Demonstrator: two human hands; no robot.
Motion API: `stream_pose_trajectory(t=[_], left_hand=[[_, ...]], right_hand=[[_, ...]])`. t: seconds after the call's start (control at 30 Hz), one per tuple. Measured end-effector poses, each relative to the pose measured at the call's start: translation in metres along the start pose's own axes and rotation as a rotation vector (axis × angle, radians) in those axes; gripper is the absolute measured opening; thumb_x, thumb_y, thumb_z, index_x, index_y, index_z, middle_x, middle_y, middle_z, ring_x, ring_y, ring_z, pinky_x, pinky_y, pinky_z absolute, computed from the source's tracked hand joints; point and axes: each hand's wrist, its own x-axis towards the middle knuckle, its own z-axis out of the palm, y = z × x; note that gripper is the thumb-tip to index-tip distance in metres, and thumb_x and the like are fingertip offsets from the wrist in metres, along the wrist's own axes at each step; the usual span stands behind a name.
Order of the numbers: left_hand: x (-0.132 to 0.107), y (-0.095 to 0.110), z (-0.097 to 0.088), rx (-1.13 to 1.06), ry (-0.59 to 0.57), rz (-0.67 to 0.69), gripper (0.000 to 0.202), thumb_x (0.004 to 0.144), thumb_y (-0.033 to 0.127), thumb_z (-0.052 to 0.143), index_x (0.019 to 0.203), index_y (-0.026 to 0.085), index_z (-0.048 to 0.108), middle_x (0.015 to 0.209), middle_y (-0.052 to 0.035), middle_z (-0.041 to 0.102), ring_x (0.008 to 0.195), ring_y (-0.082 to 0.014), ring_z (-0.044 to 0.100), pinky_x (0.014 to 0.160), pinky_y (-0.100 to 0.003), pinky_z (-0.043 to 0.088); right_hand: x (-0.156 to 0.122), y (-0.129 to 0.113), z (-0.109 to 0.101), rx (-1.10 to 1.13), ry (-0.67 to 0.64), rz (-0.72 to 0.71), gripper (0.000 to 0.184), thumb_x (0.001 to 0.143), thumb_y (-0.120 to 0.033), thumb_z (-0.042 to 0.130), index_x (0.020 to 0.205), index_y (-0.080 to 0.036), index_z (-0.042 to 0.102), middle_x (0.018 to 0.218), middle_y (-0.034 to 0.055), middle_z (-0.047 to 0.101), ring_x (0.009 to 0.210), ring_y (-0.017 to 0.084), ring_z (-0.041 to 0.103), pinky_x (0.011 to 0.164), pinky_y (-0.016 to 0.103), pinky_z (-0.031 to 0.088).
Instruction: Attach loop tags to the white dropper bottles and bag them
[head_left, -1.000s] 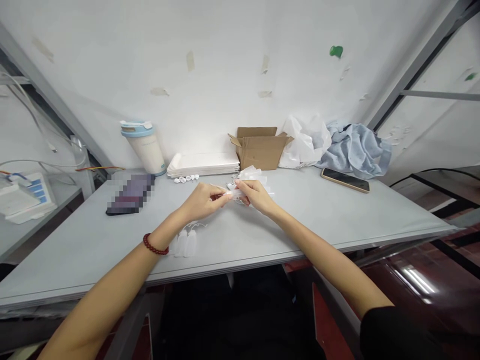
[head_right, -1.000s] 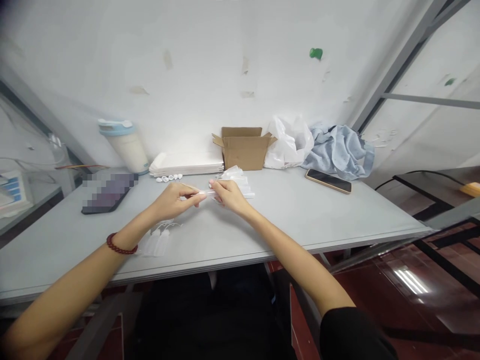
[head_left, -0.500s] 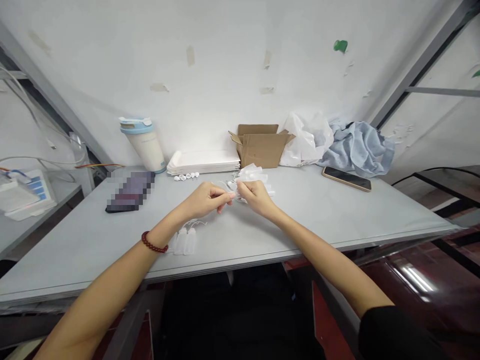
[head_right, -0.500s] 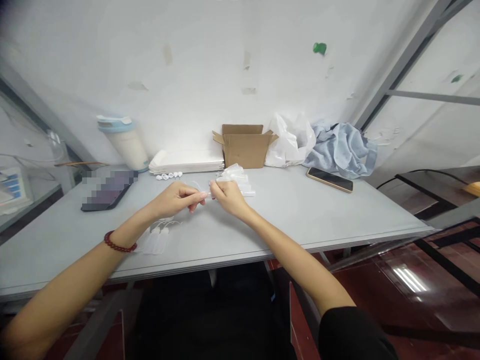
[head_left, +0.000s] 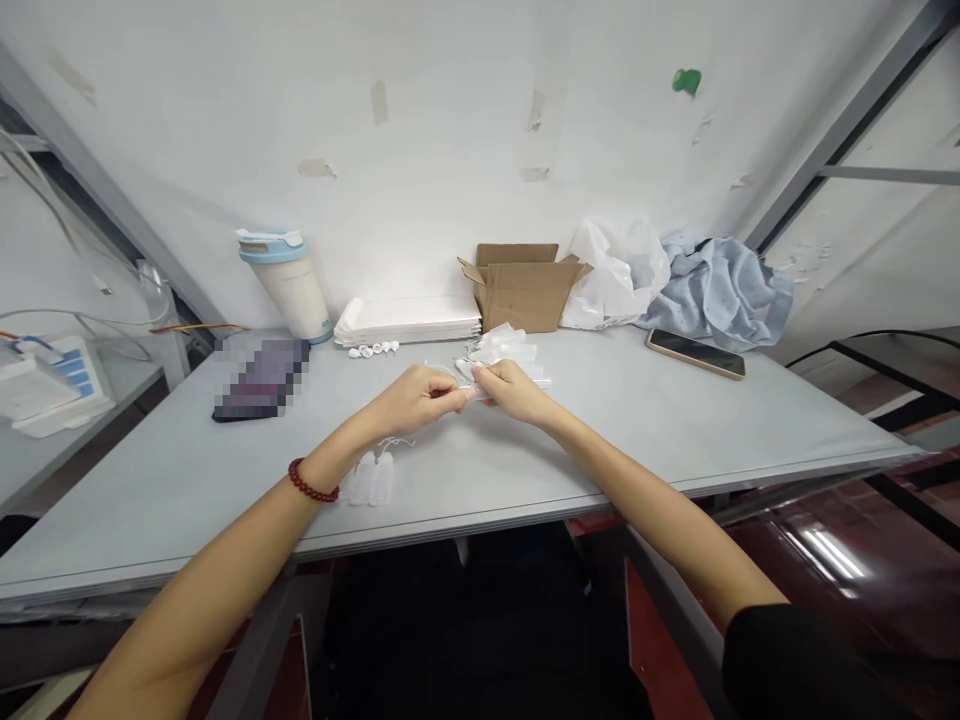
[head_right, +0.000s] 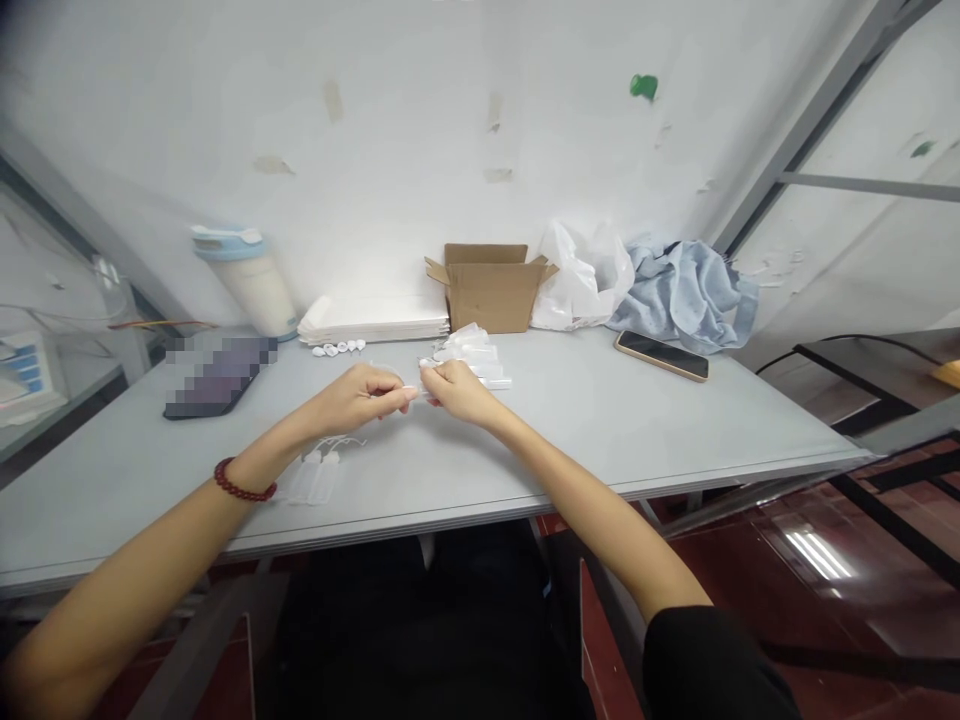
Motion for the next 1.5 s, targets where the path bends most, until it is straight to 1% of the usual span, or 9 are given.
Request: stream_pose_trajectory(t=[0.13, 0.27, 0.4, 0.6, 0.73, 0.93, 1.13, 1.4, 1.5], left_hand=[[-0.001, 0.003, -0.004, 0.031, -0.024, 0.046, 0.041, 0.091, 0.040, 0.050, 0.059, 0.016, 0.061, 0.059, -0.0008, 0.059, 0.054, -0.0109, 0.048, 0.054, -0.023, 0.036], [-0.002, 0.003, -0.006, 0.052, -0.032, 0.072, 0.042, 0.090, 0.038, 0.051, 0.055, 0.016, 0.058, 0.056, -0.0002, 0.056, 0.053, -0.0108, 0.047, 0.053, -0.023, 0.035], [0.001, -0.007, -0.007, 0.096, 0.069, 0.132, 0.026, 0.085, 0.032, 0.055, 0.065, 0.017, 0.065, 0.063, -0.0012, 0.064, 0.060, -0.0130, 0.053, 0.059, -0.024, 0.040], [0.006, -0.045, -0.027, 0.234, 0.058, -0.060, 0.022, 0.081, 0.030, 0.054, 0.077, 0.017, 0.071, 0.077, -0.0044, 0.073, 0.071, -0.0181, 0.062, 0.067, -0.027, 0.046], [0.006, -0.086, -0.041, 0.564, 0.251, -0.192, 0.026, 0.079, 0.024, 0.046, 0.078, 0.018, 0.071, 0.085, -0.0094, 0.074, 0.083, -0.0258, 0.065, 0.078, -0.035, 0.048], [0.007, -0.128, -0.053, 0.685, 0.333, -0.204, 0.038, 0.083, 0.024, 0.040, 0.101, 0.015, 0.071, 0.112, -0.0142, 0.071, 0.111, -0.0311, 0.059, 0.101, -0.044, 0.041], [0.012, -0.138, -0.047, 0.709, 0.245, -0.189, 0.045, 0.083, 0.026, 0.040, 0.115, 0.013, 0.068, 0.124, -0.0150, 0.066, 0.120, -0.0318, 0.053, 0.106, -0.047, 0.034], [0.014, -0.149, -0.042, 0.638, 0.239, -0.236, 0.040, 0.082, 0.027, 0.044, 0.112, 0.023, 0.071, 0.126, -0.0083, 0.067, 0.120, -0.0316, 0.054, 0.105, -0.049, 0.033], [0.015, -0.149, -0.042, 0.637, 0.230, -0.222, 0.041, 0.082, 0.025, 0.044, 0.112, 0.024, 0.071, 0.125, -0.0072, 0.068, 0.119, -0.0315, 0.055, 0.105, -0.050, 0.033]], right_hand=[[-0.001, -0.001, -0.002, 0.031, -0.074, 0.027, 0.043, 0.086, -0.029, 0.039, 0.044, -0.020, 0.034, 0.041, -0.0048, 0.033, 0.041, 0.006, 0.026, 0.047, 0.026, 0.022], [-0.001, -0.001, -0.002, 0.042, -0.073, 0.037, 0.045, 0.087, -0.028, 0.039, 0.043, -0.020, 0.034, 0.040, -0.0046, 0.032, 0.041, 0.007, 0.026, 0.047, 0.026, 0.023], [-0.004, -0.005, 0.002, 0.043, -0.067, 0.048, 0.049, 0.089, -0.029, 0.037, 0.041, -0.020, 0.035, 0.039, -0.0037, 0.033, 0.040, 0.008, 0.028, 0.048, 0.027, 0.025], [-0.005, -0.008, 0.012, 0.012, -0.013, 0.052, 0.051, 0.094, -0.037, 0.036, 0.047, -0.019, 0.044, 0.044, -0.0031, 0.039, 0.044, 0.009, 0.034, 0.053, 0.026, 0.027], [0.002, 0.003, 0.006, -0.165, 0.232, -0.057, 0.051, 0.096, -0.045, 0.038, 0.053, -0.018, 0.045, 0.051, -0.0019, 0.043, 0.052, 0.010, 0.039, 0.057, 0.025, 0.027], [0.014, 0.020, -0.004, -0.413, 0.363, -0.189, 0.033, 0.096, -0.040, 0.050, 0.087, -0.014, 0.070, 0.076, 0.0043, 0.063, 0.069, 0.014, 0.053, 0.066, 0.025, 0.035], [0.027, 0.037, -0.001, -0.696, 0.429, -0.238, 0.033, 0.095, -0.027, 0.053, 0.123, -0.018, 0.068, 0.103, 0.0120, 0.069, 0.096, 0.023, 0.060, 0.080, 0.030, 0.045], [0.030, 0.037, -0.003, -0.894, 0.299, -0.213, 0.039, 0.098, -0.017, 0.041, 0.132, -0.015, 0.061, 0.128, 0.0114, 0.065, 0.109, 0.023, 0.058, 0.088, 0.032, 0.046], [0.028, 0.036, -0.003, -1.009, 0.208, -0.251, 0.035, 0.096, -0.014, 0.042, 0.122, -0.015, 0.067, 0.134, 0.0119, 0.061, 0.115, 0.026, 0.053, 0.088, 0.034, 0.045]])
